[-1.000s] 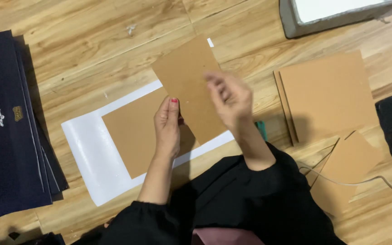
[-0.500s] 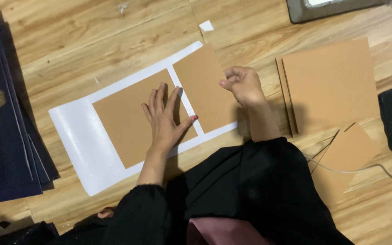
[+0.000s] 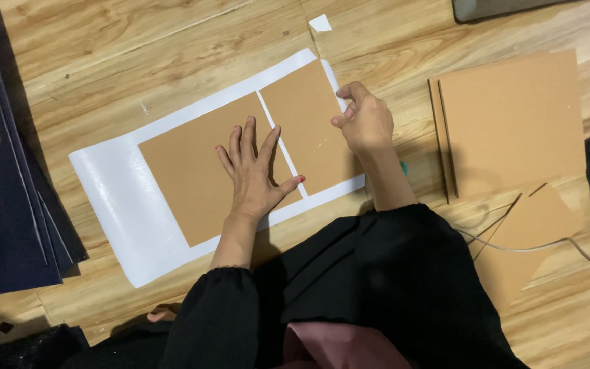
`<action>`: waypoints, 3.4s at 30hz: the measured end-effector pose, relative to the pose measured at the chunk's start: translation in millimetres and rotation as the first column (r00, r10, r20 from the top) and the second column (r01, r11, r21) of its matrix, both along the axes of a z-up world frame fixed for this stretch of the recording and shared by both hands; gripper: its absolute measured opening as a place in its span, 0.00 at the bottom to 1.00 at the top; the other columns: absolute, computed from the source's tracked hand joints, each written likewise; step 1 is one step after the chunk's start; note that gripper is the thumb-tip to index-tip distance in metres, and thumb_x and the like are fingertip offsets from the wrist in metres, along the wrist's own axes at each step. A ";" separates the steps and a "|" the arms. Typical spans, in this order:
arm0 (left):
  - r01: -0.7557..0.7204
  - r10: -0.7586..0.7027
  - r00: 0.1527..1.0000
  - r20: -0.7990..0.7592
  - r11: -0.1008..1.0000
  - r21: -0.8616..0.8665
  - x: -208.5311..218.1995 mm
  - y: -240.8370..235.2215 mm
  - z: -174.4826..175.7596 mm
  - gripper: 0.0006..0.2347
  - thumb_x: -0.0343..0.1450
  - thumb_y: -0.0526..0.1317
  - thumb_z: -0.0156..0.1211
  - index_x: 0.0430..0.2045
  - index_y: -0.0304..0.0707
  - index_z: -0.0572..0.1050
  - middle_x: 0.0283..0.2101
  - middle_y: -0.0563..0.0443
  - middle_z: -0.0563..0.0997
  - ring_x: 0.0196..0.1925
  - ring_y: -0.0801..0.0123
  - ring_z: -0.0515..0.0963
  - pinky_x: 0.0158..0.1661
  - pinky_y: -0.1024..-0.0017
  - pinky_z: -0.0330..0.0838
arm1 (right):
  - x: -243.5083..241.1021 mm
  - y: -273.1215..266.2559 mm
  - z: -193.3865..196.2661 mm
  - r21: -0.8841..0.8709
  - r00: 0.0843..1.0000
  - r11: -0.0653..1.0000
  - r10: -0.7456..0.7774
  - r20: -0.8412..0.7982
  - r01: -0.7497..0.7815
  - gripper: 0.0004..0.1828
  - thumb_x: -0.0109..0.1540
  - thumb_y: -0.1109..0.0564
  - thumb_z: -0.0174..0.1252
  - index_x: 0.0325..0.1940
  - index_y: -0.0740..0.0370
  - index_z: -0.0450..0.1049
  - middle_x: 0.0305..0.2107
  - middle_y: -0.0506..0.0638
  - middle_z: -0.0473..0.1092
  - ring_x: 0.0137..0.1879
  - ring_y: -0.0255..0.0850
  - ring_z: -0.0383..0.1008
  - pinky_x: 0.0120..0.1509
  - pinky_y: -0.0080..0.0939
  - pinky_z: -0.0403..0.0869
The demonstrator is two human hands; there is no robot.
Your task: Assembling cardboard folders by placing panels onto an adhesive sheet and smoothing them with a tool
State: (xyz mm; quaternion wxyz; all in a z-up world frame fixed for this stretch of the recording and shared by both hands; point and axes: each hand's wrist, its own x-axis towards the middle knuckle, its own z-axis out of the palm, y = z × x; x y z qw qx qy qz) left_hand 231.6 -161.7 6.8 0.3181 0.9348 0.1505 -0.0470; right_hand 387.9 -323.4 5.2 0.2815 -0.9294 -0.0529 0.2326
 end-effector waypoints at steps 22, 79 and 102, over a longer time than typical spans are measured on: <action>0.017 -0.018 0.999 -0.038 0.999 -0.032 1.4 3.0 0.6 0.39 0.53 0.54 0.66 0.59 0.57 0.54 0.65 0.48 0.39 0.66 0.51 0.33 0.57 0.41 0.20 | -2.4 12.1 -0.8 -0.125 1.000 0.992 0.023 0.007 -0.022 0.18 0.49 0.57 0.64 0.42 0.49 0.70 0.24 0.43 0.68 0.37 0.45 0.72 0.46 0.48 0.69; 0.049 -0.049 0.999 -0.006 0.999 0.004 1.8 3.7 -5.8 0.39 0.51 0.57 0.65 0.58 0.56 0.56 0.65 0.46 0.42 0.65 0.48 0.37 0.56 0.38 0.25 | -0.2 14.9 -15.2 -0.375 0.982 0.913 0.186 0.032 -0.160 0.18 0.53 0.49 0.61 0.46 0.45 0.69 0.36 0.47 0.68 0.45 0.50 0.72 0.48 0.51 0.70; 0.013 -0.015 0.997 -0.077 1.000 -0.023 2.5 3.3 0.9 0.40 0.50 0.54 0.66 0.58 0.57 0.55 0.65 0.49 0.40 0.66 0.52 0.35 0.57 0.42 0.20 | -7.3 24.1 5.2 -0.363 0.975 0.905 0.218 -0.046 -0.220 0.17 0.56 0.53 0.57 0.49 0.52 0.67 0.38 0.49 0.66 0.47 0.51 0.70 0.51 0.54 0.69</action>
